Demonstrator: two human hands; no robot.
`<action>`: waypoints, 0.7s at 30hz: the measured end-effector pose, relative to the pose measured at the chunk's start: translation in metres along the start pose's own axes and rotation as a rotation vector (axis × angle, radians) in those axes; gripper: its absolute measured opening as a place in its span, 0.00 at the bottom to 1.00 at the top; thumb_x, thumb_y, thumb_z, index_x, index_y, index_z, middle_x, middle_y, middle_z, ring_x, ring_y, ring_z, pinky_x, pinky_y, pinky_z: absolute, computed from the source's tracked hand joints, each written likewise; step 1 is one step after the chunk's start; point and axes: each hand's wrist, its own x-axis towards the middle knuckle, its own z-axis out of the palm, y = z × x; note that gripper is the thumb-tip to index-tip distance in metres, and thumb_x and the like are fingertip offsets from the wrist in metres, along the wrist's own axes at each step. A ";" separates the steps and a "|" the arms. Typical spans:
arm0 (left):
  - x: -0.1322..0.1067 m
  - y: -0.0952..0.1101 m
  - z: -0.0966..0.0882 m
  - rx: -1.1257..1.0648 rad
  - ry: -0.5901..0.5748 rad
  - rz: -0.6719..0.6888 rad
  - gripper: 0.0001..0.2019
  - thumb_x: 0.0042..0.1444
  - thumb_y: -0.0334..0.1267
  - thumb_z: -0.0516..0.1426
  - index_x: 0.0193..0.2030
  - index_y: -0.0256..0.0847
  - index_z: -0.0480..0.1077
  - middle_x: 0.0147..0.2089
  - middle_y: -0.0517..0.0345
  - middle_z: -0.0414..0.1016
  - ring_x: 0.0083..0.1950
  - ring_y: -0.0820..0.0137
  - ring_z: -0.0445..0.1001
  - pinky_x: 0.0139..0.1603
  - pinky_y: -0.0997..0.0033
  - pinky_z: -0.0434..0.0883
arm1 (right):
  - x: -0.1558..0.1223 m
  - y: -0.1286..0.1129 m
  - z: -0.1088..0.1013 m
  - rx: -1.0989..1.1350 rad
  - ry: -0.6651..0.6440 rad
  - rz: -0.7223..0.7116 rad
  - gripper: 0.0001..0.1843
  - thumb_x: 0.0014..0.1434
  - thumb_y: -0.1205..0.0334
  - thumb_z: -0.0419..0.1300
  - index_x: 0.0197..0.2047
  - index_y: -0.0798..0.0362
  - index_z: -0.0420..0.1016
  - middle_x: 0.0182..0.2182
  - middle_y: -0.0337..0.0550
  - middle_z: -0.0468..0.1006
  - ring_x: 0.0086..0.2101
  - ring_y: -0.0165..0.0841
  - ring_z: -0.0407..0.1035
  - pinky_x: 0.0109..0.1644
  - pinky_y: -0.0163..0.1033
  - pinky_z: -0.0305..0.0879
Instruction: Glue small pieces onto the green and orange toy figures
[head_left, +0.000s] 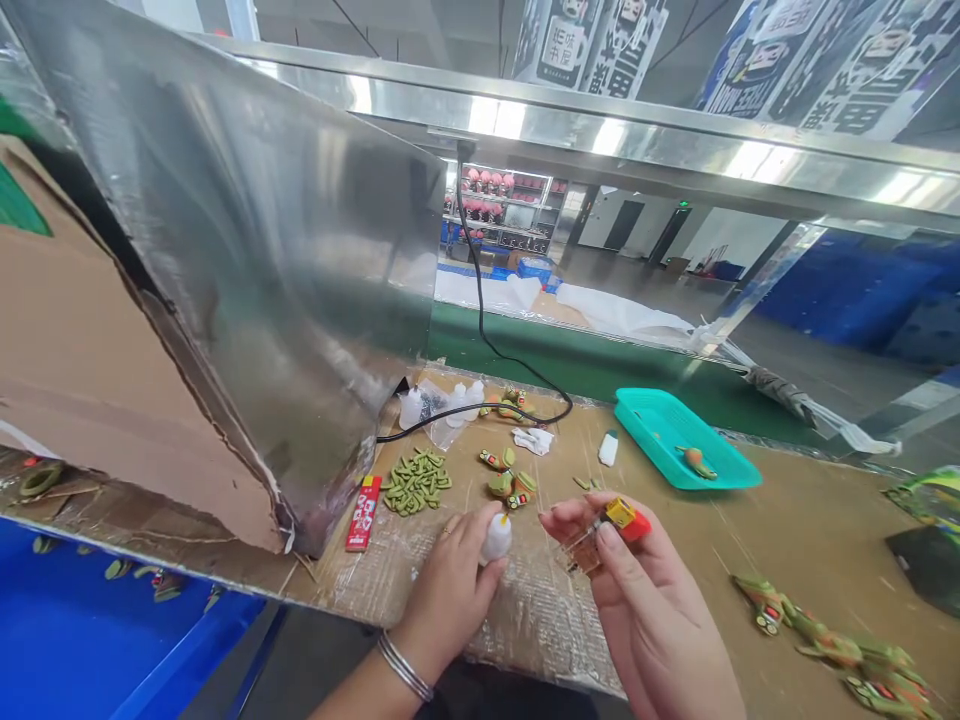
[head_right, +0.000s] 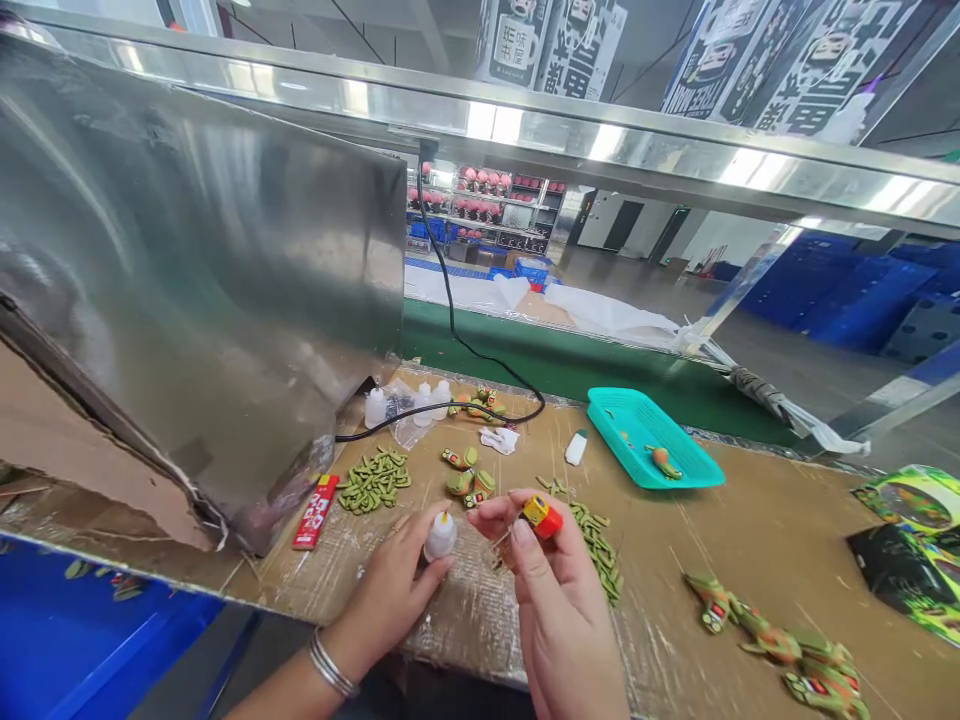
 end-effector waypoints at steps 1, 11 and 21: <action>0.000 0.000 0.000 0.000 -0.002 0.000 0.23 0.56 0.32 0.53 0.60 0.43 0.59 0.57 0.51 0.70 0.56 0.59 0.65 0.56 0.56 0.62 | 0.000 0.001 -0.002 -0.099 -0.007 -0.031 0.09 0.66 0.56 0.51 0.48 0.48 0.63 0.42 0.44 0.72 0.44 0.37 0.66 0.52 0.46 0.61; 0.001 0.005 -0.003 -0.001 -0.003 -0.006 0.25 0.54 0.29 0.53 0.59 0.48 0.58 0.54 0.53 0.71 0.55 0.57 0.65 0.55 0.54 0.63 | 0.020 0.027 0.002 -0.882 -0.156 0.036 0.18 0.66 0.45 0.42 0.37 0.49 0.62 0.21 0.34 0.66 0.22 0.34 0.63 0.26 0.36 0.53; 0.002 0.007 -0.007 -0.018 -0.020 -0.016 0.26 0.52 0.30 0.54 0.58 0.48 0.58 0.54 0.54 0.71 0.54 0.56 0.65 0.54 0.53 0.64 | 0.030 0.023 0.012 -1.381 -0.103 -0.017 0.15 0.65 0.50 0.36 0.39 0.46 0.58 0.20 0.36 0.71 0.25 0.45 0.69 0.26 0.37 0.50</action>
